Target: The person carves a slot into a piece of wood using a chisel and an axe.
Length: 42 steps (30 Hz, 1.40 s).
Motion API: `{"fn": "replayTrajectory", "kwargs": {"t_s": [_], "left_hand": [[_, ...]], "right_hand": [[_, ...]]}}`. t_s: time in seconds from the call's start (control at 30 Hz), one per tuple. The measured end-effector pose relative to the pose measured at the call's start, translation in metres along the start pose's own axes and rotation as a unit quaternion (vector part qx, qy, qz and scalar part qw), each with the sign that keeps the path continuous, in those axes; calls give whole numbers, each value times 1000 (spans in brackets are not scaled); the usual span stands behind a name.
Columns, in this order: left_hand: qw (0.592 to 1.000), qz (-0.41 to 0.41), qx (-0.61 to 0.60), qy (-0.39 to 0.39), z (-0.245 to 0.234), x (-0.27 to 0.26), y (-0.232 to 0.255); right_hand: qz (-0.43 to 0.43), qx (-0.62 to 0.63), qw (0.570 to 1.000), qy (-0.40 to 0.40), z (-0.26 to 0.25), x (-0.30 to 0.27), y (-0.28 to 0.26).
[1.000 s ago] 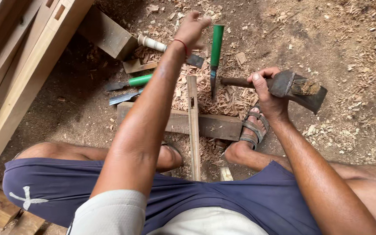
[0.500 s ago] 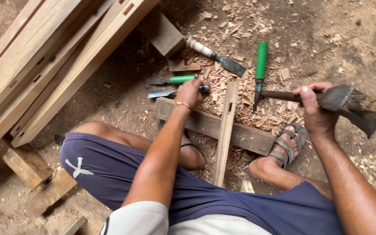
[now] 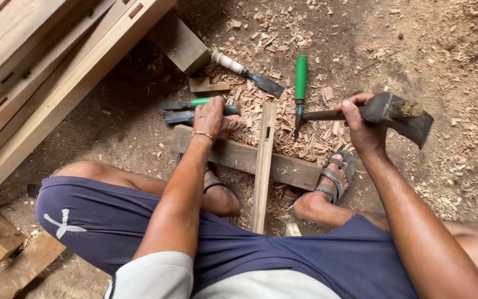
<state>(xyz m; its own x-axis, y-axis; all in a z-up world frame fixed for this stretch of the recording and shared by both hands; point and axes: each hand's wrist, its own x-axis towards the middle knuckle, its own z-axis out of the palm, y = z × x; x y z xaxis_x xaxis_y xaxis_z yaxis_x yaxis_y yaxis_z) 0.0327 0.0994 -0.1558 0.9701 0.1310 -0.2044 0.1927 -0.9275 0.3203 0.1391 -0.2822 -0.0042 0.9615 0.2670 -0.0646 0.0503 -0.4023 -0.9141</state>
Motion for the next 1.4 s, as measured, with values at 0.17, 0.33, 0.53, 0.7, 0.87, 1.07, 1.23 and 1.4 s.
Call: {"fn": "replayTrajectory", "kwargs": {"t_s": [0.17,0.33,0.53,0.7,0.87,1.07,1.23,1.4], "left_hand": [[979,33,-146,137,-52,24,11],[924,112,-341,133,-153,40,77],[862,161,-471,99,-235,-21,146],[688,59,-720,70,-228,-53,178],[723,159,-662,120,-220,-39,181],[764,269,-581,86,-217,-35,176],[779,262,-563,87,-217,-41,184],[744,73,-663,-39,-205,-37,176]], "right_hand": [[46,-10,999,4,-3,-2,-9],[22,-28,999,-4,-5,-11,-13],[0,-71,997,-5,-3,-22,-18],[-42,-89,995,-16,-3,-29,-21],[3,-96,995,-25,2,-25,-26],[18,-82,996,-38,-3,-18,-21],[4,-92,995,-39,-2,-14,-21],[-4,-82,995,-49,3,-15,-25]]}}
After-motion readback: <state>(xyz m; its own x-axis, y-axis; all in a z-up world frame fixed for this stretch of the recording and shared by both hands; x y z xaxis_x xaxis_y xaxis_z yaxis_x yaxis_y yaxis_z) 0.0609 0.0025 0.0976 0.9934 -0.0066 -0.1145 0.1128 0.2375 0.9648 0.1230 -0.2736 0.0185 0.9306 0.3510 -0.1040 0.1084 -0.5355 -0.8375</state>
